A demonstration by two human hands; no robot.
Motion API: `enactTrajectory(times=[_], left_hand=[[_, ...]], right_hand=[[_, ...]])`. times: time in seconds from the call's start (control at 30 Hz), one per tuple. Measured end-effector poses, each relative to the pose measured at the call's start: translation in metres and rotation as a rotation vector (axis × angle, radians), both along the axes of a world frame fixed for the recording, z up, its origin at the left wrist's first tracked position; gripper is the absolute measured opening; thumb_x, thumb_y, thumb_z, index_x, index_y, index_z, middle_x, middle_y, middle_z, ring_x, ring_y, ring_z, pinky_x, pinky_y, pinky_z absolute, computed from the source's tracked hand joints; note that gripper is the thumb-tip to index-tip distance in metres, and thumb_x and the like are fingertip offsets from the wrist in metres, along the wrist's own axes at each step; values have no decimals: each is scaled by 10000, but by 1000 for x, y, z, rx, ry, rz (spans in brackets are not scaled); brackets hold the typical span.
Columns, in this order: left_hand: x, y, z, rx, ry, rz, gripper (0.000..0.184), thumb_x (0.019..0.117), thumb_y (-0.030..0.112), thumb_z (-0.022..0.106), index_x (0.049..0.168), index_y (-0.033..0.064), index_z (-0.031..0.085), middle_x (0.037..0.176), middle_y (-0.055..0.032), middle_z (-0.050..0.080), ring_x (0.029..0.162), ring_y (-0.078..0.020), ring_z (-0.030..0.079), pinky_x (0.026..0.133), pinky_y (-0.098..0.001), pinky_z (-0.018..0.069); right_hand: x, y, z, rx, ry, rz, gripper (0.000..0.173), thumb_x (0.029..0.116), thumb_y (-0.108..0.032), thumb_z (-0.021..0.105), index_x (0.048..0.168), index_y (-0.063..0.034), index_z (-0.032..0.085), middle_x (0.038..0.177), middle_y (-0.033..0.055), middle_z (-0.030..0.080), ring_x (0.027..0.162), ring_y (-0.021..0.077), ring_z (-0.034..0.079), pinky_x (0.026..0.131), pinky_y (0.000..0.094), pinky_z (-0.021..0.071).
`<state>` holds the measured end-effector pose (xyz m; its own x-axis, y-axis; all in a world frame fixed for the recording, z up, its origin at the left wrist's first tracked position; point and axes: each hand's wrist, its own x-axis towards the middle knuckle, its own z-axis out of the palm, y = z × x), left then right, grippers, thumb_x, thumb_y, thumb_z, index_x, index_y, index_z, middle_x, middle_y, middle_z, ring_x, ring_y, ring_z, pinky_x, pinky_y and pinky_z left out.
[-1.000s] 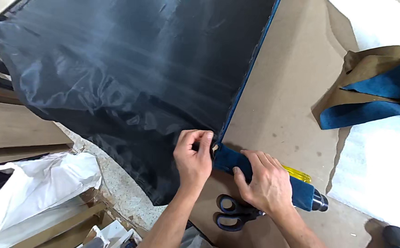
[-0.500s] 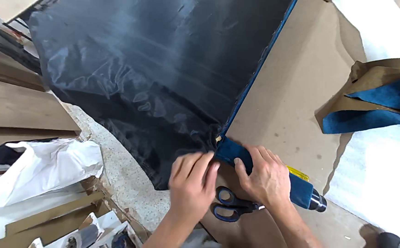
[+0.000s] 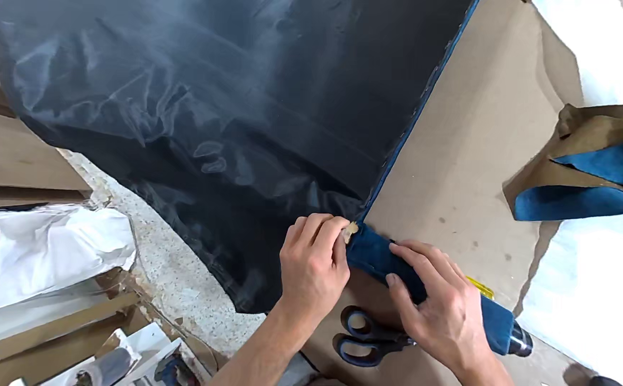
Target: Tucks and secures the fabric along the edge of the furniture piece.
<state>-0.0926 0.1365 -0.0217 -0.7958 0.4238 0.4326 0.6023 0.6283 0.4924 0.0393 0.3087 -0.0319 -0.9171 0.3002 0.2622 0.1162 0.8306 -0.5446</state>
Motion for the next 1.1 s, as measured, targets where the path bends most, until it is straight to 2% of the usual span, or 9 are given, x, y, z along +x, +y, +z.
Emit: enactTrajectory(times=[0.1,0.2,0.4,0.5,0.6,0.73,0.87,0.93,1.1], left_hand=[[2,-9,-3,21,59,-155,219,945,170,597,1069,227,768,1200,-16,681,1125,-168,629,914,-364,543],[-1,-14,-7,-88,71,-314,260,966,263,585,1146,294,771,1323,2,659,1181,-169,590,970,-398,460],[-3,-19,-14,-75,102,-246,222,949,365,647,1085,250,780,1166,4,708,1106,-155,619,961,-382,461],[-1,-14,-12,-53,52,-139,201,915,385,670,988,245,794,1119,19,718,1097,-144,618,966,-394,443],[2,-2,-7,-58,-8,-37,181,902,387,650,927,258,775,1117,37,723,1095,-119,616,962,-420,404],[4,6,-8,-90,-35,31,305,904,472,592,1048,237,724,1120,34,710,1104,-114,591,1021,-462,333],[1,6,-15,-109,-16,41,342,938,497,550,1017,227,745,1040,44,708,1097,-131,591,1092,-511,286],[2,7,-23,-81,-16,36,348,971,474,498,968,236,753,1051,45,701,1159,-148,572,1151,-543,228],[5,10,-34,16,-41,46,336,998,370,440,921,245,742,1076,56,702,1274,-162,536,1226,-588,118]], right_hand=[[11,28,16,-225,-122,74,297,1010,-322,564,1208,-193,745,1248,5,712,1109,126,690,877,360,618],[21,91,8,-229,-361,115,270,1015,-340,513,1101,-264,758,1058,-89,734,915,51,714,759,321,636],[3,157,2,44,-1075,369,307,910,-509,707,1010,-219,699,860,-19,712,785,207,714,669,526,579],[0,154,2,129,-965,455,219,870,-428,714,936,-219,710,859,-22,696,745,205,703,590,496,565],[11,153,-4,244,-652,324,233,786,-395,621,871,-198,713,838,-19,669,637,195,674,463,461,532],[25,150,-16,345,-473,200,452,838,-462,543,1123,-152,708,1052,67,690,836,290,706,541,477,549],[36,152,-22,287,-403,154,382,926,-431,523,1035,-110,698,929,73,682,744,260,683,541,438,543],[38,147,6,102,-442,107,352,934,-384,547,1108,-107,677,932,55,700,711,177,685,539,390,568],[22,79,99,-104,-667,179,499,1013,-244,561,1476,-60,530,929,210,714,670,308,682,529,494,540]])
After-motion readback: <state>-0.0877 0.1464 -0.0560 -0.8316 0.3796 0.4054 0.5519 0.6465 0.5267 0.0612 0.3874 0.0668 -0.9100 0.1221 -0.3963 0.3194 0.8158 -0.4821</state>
